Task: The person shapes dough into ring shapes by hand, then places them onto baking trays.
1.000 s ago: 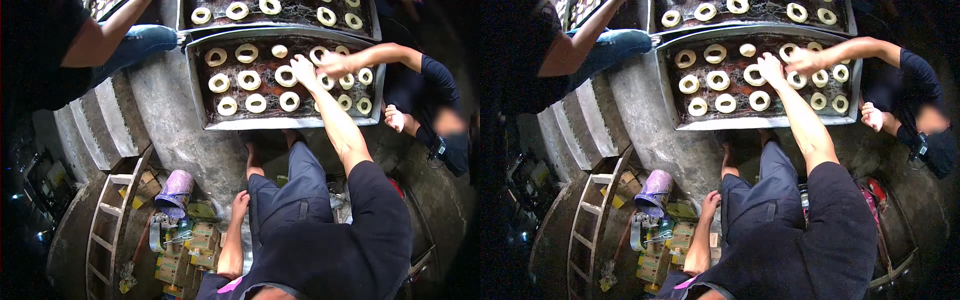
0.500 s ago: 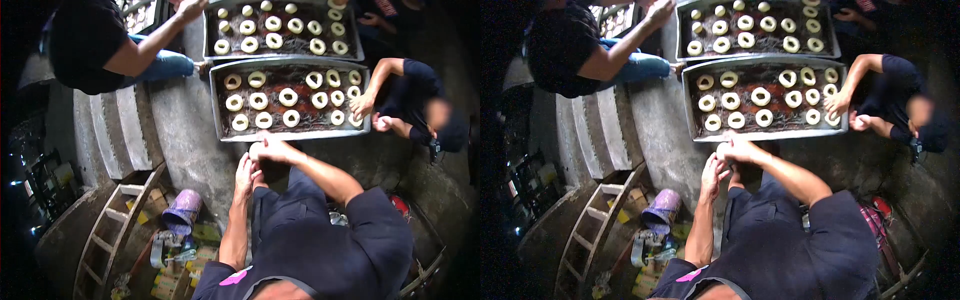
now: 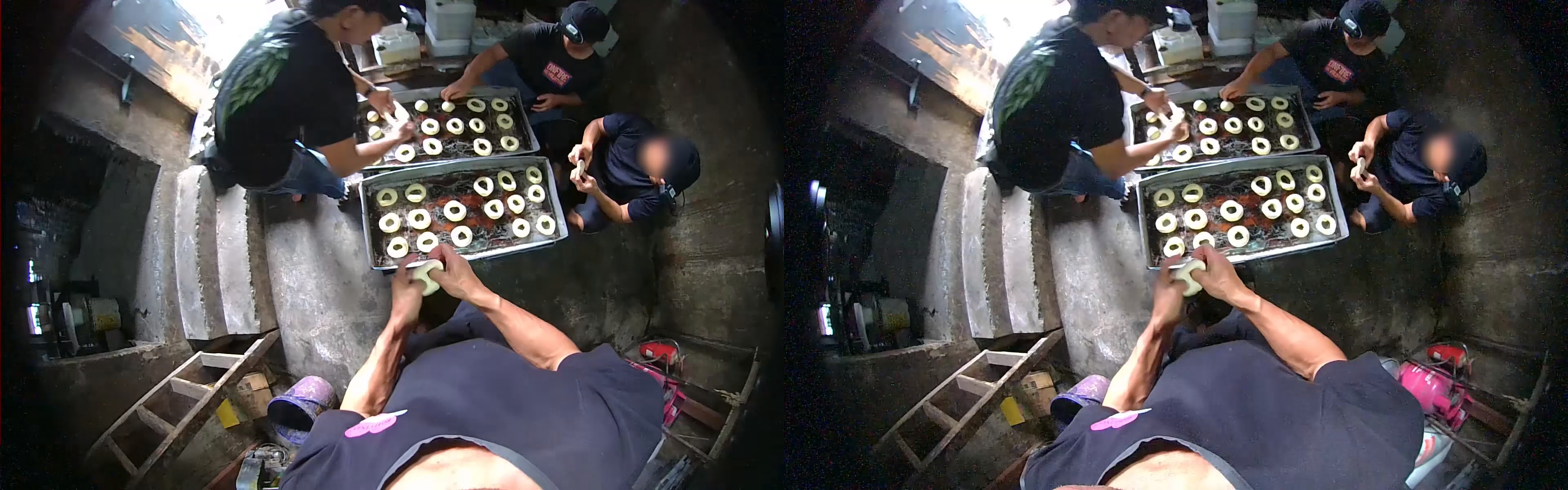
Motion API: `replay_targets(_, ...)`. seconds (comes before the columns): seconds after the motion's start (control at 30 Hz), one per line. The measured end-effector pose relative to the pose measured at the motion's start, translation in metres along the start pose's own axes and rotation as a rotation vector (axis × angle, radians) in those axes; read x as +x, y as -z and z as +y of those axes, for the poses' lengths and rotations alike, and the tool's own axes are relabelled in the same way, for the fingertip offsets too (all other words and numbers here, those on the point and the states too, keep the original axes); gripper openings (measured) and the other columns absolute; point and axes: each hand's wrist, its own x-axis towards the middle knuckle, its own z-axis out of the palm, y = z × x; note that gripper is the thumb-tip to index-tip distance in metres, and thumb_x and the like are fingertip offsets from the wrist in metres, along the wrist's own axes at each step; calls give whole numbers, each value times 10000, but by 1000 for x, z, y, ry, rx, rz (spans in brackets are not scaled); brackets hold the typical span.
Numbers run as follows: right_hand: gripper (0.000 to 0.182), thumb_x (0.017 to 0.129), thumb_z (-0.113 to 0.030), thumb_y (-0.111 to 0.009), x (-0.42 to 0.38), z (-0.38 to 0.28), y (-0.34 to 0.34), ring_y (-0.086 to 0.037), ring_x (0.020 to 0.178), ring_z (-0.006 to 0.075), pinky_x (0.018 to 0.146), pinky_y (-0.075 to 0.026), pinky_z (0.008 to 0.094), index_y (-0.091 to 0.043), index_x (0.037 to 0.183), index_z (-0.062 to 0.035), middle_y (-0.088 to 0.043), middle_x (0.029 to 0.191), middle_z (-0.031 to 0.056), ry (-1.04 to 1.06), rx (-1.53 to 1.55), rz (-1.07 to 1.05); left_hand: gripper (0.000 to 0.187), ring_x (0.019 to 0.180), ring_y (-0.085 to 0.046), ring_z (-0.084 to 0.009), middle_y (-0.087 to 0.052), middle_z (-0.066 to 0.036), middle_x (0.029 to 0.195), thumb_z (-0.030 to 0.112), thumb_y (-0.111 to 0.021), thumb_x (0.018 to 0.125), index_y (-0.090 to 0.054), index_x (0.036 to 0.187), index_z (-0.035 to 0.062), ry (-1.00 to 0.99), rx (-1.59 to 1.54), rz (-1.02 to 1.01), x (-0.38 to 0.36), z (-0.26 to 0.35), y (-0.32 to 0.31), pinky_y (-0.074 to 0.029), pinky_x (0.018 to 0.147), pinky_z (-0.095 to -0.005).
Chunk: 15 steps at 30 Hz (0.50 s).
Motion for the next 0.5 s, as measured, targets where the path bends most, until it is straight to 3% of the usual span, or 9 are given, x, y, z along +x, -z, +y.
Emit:
replay_targets(0.03, 320, 748, -104, -566, -4, -3, -4, -555, 735, 166, 660, -455, 297, -499, 1046, -5, -570, 832, 97, 14, 2, 5, 551, 963, -565, -215, -574, -148, 1046, -42, -476, 708, -407, 1254, -16, -51, -235, -23, 2, 7, 9, -446, 856, -304)
replay_targets(0.13, 247, 763, -95, -536, -10, -11, -4, -623, 818, 300, 715, -480, 359, -523, 985, 12, -620, 845, 207, -30, -370, -132, 493, 921, -590, -234, -601, -145, 1017, 4, -512, 744, -434, 1230, 3, -127, -615, -159, -9, 15, 19, -456, 861, -321)
replay_targets(0.17, 247, 763, -95, -536, -5, -21, 3, -623, 818, 300, 715, -480, 359, -523, 985, 12, -620, 845, 207, -28, -368, -125, 400, 837, -586, -172, -619, -81, 921, 122, -584, 797, -502, 1174, 16, 11, -432, -186, -12, 13, 22, -458, 782, -280)
replay_targets(0.23, 214, 758, -123, -581, 1, -38, 16, -610, 730, 177, 652, -499, 316, -555, 918, 16, -624, 768, 118, -32, 1, 77, 324, 761, -552, -110, -612, -27, 866, 221, -626, 817, -577, 1074, 30, 98, 45, -401, -26, 15, 28, -436, 701, -246)
replay_targets(0.27, 242, 762, -160, -610, 4, -34, 7, -595, 731, 128, 647, -498, 296, -557, 924, 12, -620, 771, 93, -19, 10, 87, 260, 718, -513, -75, -598, 0, 826, 236, -651, 812, -616, 987, 47, 106, -25, -414, -33, 35, 27, -409, 655, -231)
replay_targets(0.3, 225, 791, -144, -568, -2, -29, -7, -599, 753, 139, 667, -496, 296, -559, 949, 17, -622, 792, 104, 37, 82, 84, 203, 728, -536, -96, -609, -20, 837, 197, -627, 827, -611, 949, 35, 9, -88, -342, -34, 46, 29, -428, 671, -243)
replay_targets(0.37, 194, 793, -79, -515, -22, -38, -24, -607, 752, 176, 658, -492, 313, -529, 966, 8, -624, 828, 131, 271, -151, 3, 191, 683, -530, -89, -569, -6, 765, 184, -601, 851, -593, 946, 19, -219, -361, -202, -24, 60, 30, -404, 615, -213)
replay_targets(0.43, 203, 802, -45, -481, -25, -23, -28, -595, 775, 175, 705, -483, 317, -531, 991, 9, -610, 839, 114, 192, -2, -43, 163, 697, -555, -111, -585, -28, 754, 161, -596, 848, -589, 924, 17, -180, -523, -250, -18, 56, 47, -428, 647, -219)
replay_targets(0.5, 236, 788, -39, -487, -9, -28, -8, -574, 733, 166, 699, -469, 294, -525, 1015, 12, -594, 806, 81, -2, 628, -25, 131, 683, -547, -124, -573, -33, 730, 148, -602, 842, -585, 892, 28, 220, -242, -335, -19, 48, 57, -447, 672, -266)
